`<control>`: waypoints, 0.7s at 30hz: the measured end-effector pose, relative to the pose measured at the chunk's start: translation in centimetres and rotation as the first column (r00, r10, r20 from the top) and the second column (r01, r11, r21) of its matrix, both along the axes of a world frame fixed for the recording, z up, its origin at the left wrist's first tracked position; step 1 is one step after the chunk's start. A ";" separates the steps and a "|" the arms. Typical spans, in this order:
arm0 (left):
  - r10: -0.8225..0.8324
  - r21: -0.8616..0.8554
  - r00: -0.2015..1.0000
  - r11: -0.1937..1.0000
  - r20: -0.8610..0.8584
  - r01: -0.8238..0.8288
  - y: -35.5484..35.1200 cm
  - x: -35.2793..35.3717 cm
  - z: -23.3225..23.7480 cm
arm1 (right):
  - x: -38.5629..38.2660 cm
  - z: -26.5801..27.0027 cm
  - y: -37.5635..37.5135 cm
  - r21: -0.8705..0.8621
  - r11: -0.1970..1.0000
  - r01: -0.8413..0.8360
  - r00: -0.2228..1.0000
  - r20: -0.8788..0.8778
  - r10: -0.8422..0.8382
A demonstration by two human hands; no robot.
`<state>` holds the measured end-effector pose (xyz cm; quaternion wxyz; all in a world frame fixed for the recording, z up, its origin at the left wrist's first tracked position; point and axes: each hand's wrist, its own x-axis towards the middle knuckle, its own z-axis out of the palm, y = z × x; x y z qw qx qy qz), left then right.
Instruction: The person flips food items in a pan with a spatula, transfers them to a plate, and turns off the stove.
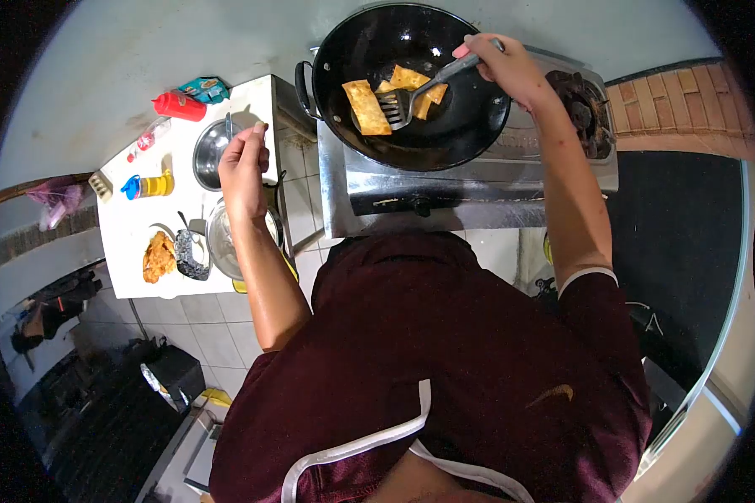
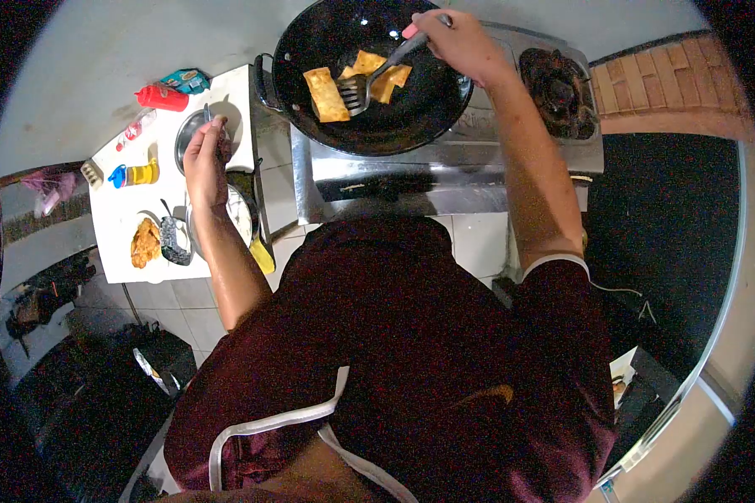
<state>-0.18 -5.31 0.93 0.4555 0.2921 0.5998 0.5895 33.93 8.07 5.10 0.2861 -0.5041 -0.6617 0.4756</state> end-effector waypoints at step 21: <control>0.107 -0.053 0.994 0.993 -0.017 -0.108 -2.1 2.7 0.7 | 2.0 4.7 -4.1 0.086 0.900 0.427 0.881 -0.264 -0.393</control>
